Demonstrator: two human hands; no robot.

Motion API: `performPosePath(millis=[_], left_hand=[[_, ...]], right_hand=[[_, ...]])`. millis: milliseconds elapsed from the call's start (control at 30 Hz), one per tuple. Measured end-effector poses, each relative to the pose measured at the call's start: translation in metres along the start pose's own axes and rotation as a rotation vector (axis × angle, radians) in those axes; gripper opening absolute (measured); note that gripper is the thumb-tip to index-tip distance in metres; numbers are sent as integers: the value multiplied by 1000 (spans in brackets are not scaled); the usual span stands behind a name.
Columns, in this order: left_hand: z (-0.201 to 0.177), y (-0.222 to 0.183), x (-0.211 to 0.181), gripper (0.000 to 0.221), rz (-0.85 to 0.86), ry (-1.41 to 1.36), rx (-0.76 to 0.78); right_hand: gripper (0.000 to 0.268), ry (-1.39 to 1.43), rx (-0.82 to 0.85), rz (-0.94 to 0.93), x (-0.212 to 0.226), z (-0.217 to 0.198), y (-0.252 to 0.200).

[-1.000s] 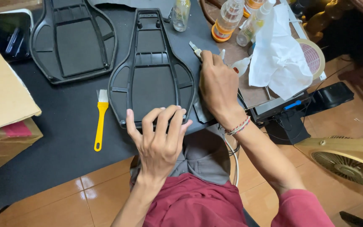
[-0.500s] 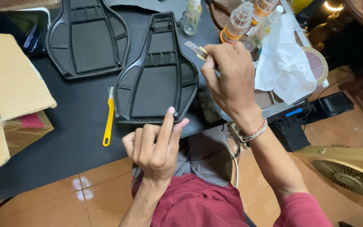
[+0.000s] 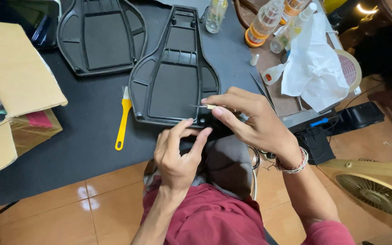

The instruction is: Polishing and trimming the edges of a black plastic casing using sandpaper and a utility knife.

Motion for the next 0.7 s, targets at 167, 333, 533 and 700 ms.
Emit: performPosePath(millis=[167,333,533,700], left_hand=[[-1,-3,-1,18,236,190,-88],[-12,7,-7,7,410,496,-170],[-1,24,-13,20,426,341,138],[-16,49,-31,33,427,368,174]], right_hand=[[23,20,87,66,-7,5,-5],[24,39,130,70,-3,4,-4],[26,69,208,25,15,-5,-1],[37,-18,278,8,26,-19,-1]])
Point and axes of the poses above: each hand's wrist, its own y-axis towards the middle knuckle, its own z-axis out of the palm, x = y × z, the point moved 6 cm from there along y, towards the middle knuckle, and after that the axes turned 8 degrees about -z, right-handed, at the moved point
